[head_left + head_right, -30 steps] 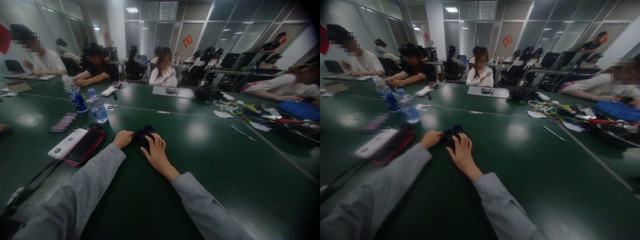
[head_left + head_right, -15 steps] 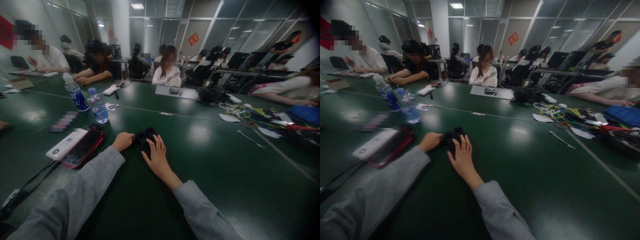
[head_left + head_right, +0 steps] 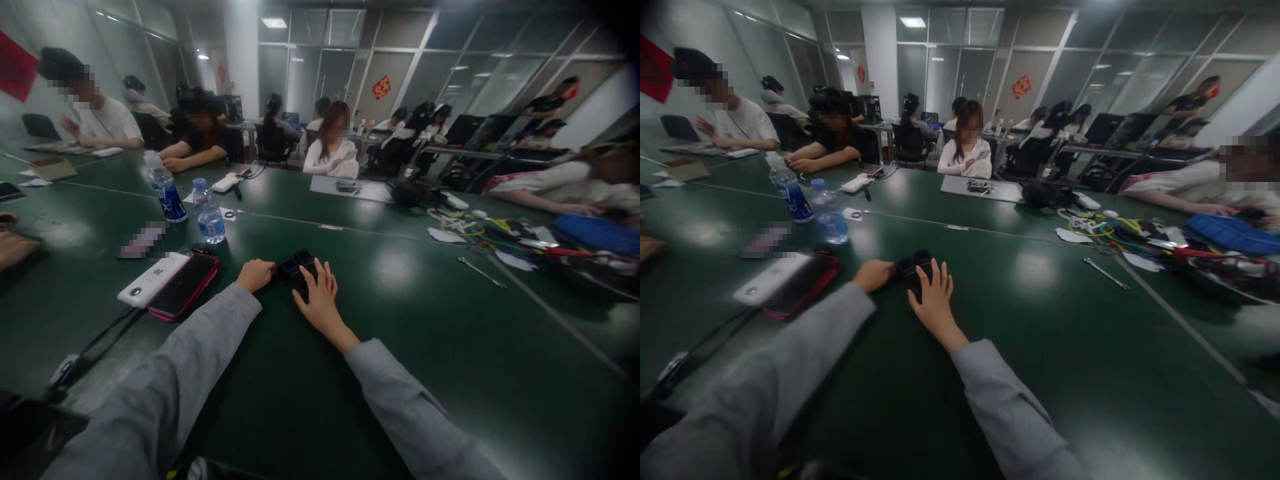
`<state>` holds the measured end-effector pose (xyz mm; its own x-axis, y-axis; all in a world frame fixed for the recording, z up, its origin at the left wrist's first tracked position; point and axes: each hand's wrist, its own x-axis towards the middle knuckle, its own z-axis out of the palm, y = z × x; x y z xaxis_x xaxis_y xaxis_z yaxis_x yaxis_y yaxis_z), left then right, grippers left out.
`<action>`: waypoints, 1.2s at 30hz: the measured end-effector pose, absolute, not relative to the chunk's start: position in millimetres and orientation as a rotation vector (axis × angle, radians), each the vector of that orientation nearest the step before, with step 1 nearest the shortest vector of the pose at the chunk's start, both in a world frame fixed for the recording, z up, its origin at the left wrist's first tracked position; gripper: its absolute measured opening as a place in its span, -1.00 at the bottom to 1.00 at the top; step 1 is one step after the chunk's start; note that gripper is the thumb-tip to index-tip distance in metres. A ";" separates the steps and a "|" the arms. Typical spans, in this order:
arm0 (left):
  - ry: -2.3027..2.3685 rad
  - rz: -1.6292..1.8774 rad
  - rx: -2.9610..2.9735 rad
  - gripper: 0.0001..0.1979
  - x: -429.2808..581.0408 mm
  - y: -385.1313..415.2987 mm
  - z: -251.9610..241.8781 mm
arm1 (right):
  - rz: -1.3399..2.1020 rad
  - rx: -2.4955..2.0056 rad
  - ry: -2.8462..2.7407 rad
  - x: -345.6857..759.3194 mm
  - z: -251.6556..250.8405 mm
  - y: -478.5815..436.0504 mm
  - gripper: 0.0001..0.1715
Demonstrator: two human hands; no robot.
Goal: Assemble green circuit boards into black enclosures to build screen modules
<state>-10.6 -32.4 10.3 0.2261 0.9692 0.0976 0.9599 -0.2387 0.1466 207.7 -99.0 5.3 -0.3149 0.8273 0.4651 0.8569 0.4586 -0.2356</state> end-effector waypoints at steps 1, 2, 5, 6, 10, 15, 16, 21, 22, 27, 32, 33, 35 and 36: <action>1.914 0.277 2.395 -0.69 -10.4 -34.8 11.5 | -0.088 -1.400 -2.181 207.3 4.0 -98.4 -0.30; 1.921 0.291 2.375 -0.69 -10.4 -37.5 12.7 | -0.099 -1.396 -2.181 206.9 2.9 -97.7 -0.31; 1.910 0.392 2.326 -0.72 -11.5 -48.3 15.8 | -0.136 -1.379 -2.170 205.0 1.5 -97.2 -0.30; 1.894 0.417 2.298 -0.72 -12.3 -52.9 16.3 | -0.149 -1.377 -2.165 203.9 1.9 -98.6 -0.30; 1.843 0.634 2.226 -0.66 -16.6 -77.9 14.2 | -0.175 -1.448 -2.096 193.6 6.2 -118.5 -0.29; 1.724 0.968 2.075 -0.72 -21.1 -108.8 4.2 | -0.155 -1.542 -1.976 166.4 7.6 -160.5 -0.30; 1.696 1.016 2.023 -0.72 -21.1 -112.0 2.1 | -0.145 -1.533 -1.976 160.2 6.8 -167.2 -0.31; 1.481 1.151 1.688 -0.60 -17.3 -110.0 -8.0 | -0.072 -1.442 -2.040 137.9 2.2 -184.0 -0.27; 1.437 1.187 1.624 -0.57 -17.0 -107.1 -10.5 | -0.063 -1.424 -2.058 136.6 1.8 -184.8 -0.24; 1.276 1.280 1.564 -0.53 -19.1 -89.6 -22.8 | 0.022 -1.373 -2.085 143.4 4.0 -182.4 -0.31; 1.208 1.312 1.578 -0.64 -20.0 -77.5 -25.9 | 0.131 -1.353 -1.976 150.1 4.0 -172.1 -0.43; 1.213 1.316 1.587 -0.66 -20.2 -76.9 -25.0 | 0.126 -1.351 -1.976 150.5 3.1 -169.7 -0.44; 1.231 1.322 1.618 -0.69 -21.2 -77.2 -22.4 | 0.107 -1.345 -1.987 151.3 1.0 -165.1 -0.45; 1.245 1.314 1.628 -0.70 -21.9 -77.9 -20.8 | 0.101 -1.340 -1.984 151.9 0.1 -162.9 -0.45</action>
